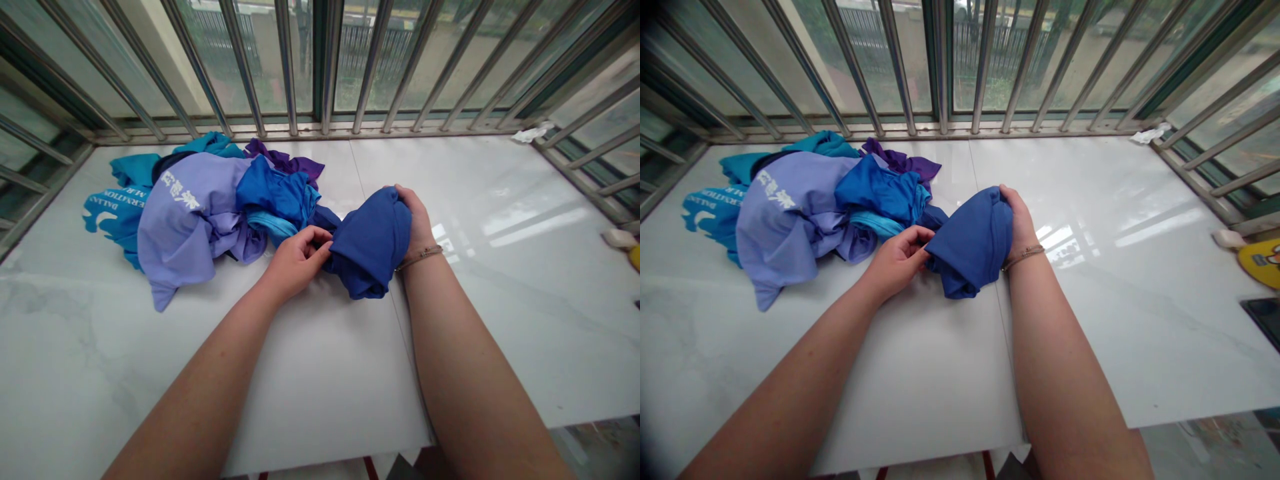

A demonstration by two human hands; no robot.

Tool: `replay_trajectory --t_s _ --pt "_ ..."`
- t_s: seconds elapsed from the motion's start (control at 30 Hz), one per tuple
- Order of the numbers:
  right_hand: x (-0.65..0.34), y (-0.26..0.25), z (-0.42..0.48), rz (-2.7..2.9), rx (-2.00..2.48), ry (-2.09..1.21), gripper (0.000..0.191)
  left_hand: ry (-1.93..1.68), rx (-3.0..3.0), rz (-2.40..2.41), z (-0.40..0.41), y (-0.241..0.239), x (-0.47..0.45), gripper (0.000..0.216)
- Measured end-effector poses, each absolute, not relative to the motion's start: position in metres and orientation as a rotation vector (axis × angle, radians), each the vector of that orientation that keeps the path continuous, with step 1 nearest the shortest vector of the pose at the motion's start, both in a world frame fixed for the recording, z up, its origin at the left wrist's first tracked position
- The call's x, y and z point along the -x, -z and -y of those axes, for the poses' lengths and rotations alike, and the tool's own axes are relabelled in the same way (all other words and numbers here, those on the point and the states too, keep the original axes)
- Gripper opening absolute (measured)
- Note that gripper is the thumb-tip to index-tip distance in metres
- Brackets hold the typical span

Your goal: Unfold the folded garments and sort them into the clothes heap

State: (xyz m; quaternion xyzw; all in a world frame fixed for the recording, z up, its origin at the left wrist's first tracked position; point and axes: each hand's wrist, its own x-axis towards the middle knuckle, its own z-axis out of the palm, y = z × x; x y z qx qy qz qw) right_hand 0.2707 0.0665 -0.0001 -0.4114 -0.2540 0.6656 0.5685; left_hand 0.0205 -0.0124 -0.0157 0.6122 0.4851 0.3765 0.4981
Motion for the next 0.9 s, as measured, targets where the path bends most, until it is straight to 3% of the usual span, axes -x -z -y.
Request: replay_trajectory --t_s 0.9 --pt "-0.274 0.0086 -0.0692 0.621 0.932 -1.539 0.03 -0.905 -1.518 -1.186 0.0124 0.0157 -0.0201 0.036"
